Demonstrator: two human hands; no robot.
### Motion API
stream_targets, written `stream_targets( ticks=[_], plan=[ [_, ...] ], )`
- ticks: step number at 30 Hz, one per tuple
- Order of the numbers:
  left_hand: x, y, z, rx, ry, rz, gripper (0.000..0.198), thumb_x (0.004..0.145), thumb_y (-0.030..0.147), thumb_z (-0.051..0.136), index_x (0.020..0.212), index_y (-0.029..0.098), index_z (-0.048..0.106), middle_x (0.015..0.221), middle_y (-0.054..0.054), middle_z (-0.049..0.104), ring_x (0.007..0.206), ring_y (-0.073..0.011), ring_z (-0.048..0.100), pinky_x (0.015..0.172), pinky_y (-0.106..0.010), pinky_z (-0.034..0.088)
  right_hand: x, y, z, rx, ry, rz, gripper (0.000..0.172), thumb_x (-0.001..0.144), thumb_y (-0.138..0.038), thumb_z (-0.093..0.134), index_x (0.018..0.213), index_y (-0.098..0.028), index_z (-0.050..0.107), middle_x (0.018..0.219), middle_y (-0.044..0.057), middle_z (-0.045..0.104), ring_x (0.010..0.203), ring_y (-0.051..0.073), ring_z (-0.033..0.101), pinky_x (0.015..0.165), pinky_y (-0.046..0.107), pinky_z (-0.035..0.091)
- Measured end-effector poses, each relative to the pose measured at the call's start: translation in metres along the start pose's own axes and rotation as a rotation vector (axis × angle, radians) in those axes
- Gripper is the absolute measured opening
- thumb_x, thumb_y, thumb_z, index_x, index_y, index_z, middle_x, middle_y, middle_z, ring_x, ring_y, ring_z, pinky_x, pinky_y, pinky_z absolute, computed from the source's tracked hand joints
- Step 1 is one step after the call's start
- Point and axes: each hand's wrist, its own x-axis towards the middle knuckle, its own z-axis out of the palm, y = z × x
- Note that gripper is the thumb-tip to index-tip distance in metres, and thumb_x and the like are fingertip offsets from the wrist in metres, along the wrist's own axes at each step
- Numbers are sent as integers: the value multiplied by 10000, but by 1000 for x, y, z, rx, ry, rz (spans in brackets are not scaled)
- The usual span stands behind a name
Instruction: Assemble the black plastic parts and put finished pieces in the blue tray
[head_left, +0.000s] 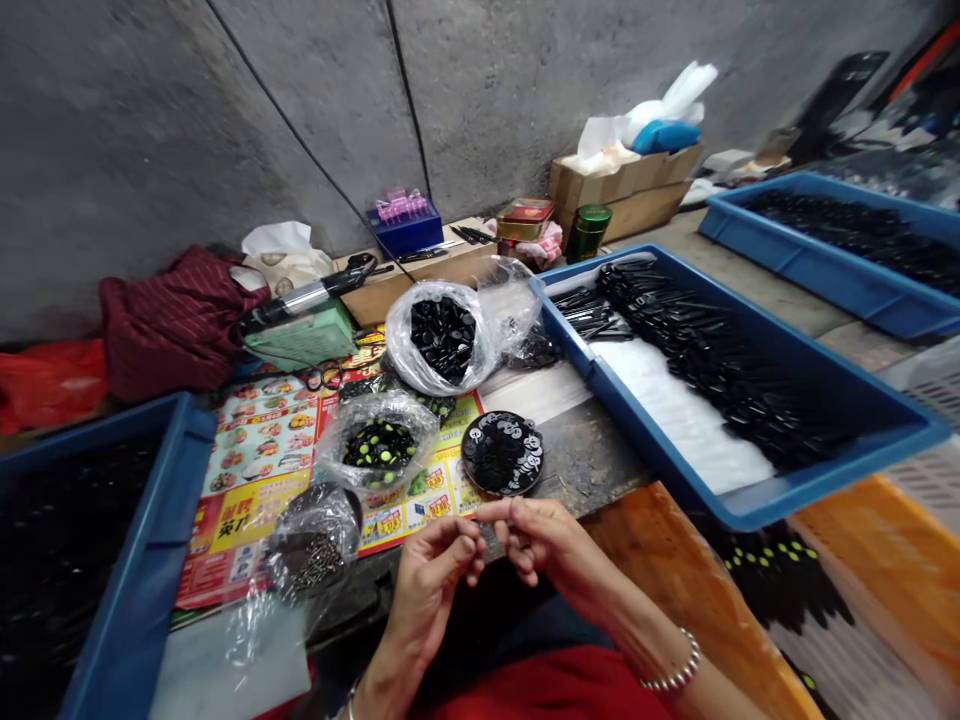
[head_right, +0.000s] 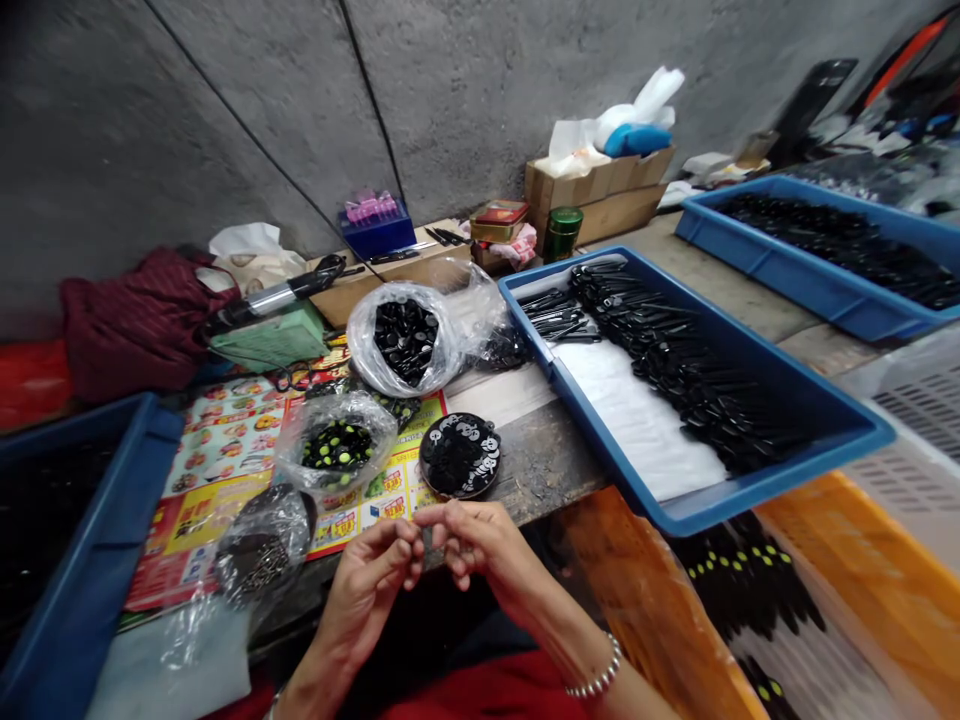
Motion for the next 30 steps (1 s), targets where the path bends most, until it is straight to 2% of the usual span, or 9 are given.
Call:
stream_targets(
  ticks=[2, 6, 8, 12, 16, 22, 24, 26, 30],
  plan=[
    [0, 0, 0, 0, -2, -1, 271, 565, 307, 879, 678, 130, 708, 608, -6, 656, 493, -87, 552, 458, -171, 415, 1, 1, -1, -14, -79, 16, 463, 845, -512, 625, 748, -74, 741, 497, -25, 504, 343, 26, 380, 335, 133, 339],
    [-2, 0, 0, 10, -10, -10, 260, 574, 293, 871, 664, 125, 695, 608, -7, 652, 499, -88, 547, 468, -176, 412, 1, 1, -1, -67, 11, -38, 370, 793, -465, 703, 776, -96, 735, 601, -15, 561, 388, 19, 415, 360, 121, 369],
    [-2, 0, 0, 14, -13, -6, 258, 580, 290, 867, 664, 123, 690, 608, -6, 648, 504, -89, 546, 474, -180, 414, 0, 0, -2, -86, -41, -14, 373, 774, -456, 723, 765, -83, 735, 594, -5, 568, 391, 27, 431, 362, 128, 376],
    [-2, -1, 0, 11, -19, 6, 255, 594, 291, 860, 694, 128, 692, 609, -4, 648, 507, -90, 551, 481, -181, 417, -3, -3, -4, 61, -105, 0, 381, 759, -446, 738, 644, -86, 686, 473, -46, 466, 342, 27, 355, 328, 136, 331],
    [-2, 0, -1, 4, -44, 14, 249, 617, 289, 852, 708, 136, 678, 616, 0, 647, 499, -86, 550, 477, -176, 409, -3, -11, -6, 102, -66, -47, 300, 752, -401, 766, 753, -128, 644, 607, -43, 480, 447, 42, 396, 372, 124, 372],
    [-1, 2, -5, 46, -68, 14, 264, 646, 339, 839, 730, 161, 663, 620, 7, 632, 518, -94, 530, 484, -181, 407, -18, -36, -9, 126, -71, -15, 596, 852, -523, 614, 456, -167, 344, 461, -73, 401, 300, -1, 239, 294, 136, 195],
    [-1, 2, -6, 116, -67, 19, 278, 642, 369, 837, 720, 164, 668, 615, 5, 624, 530, -104, 522, 487, -189, 409, -29, -58, -14, -57, -51, -112, 627, 880, -570, 538, 432, -165, 368, 457, -46, 449, 291, 9, 292, 309, 156, 212],
    [0, 2, -6, 212, -73, 28, 284, 640, 391, 832, 710, 162, 679, 607, -3, 622, 544, -116, 519, 500, -200, 417, -37, -89, -23, -375, 23, -230, 545, 842, -587, 575, 535, -139, 539, 548, -8, 551, 349, 45, 418, 349, 175, 285],
    [1, -3, -2, 355, -81, 42, 325, 615, 457, 826, 682, 167, 696, 570, -12, 624, 530, -128, 512, 502, -209, 402, -24, -167, -61, -1297, 379, -511, 181, 852, -329, 628, 810, -158, 672, 695, 12, 647, 571, 126, 575, 550, 232, 428]
  ],
)
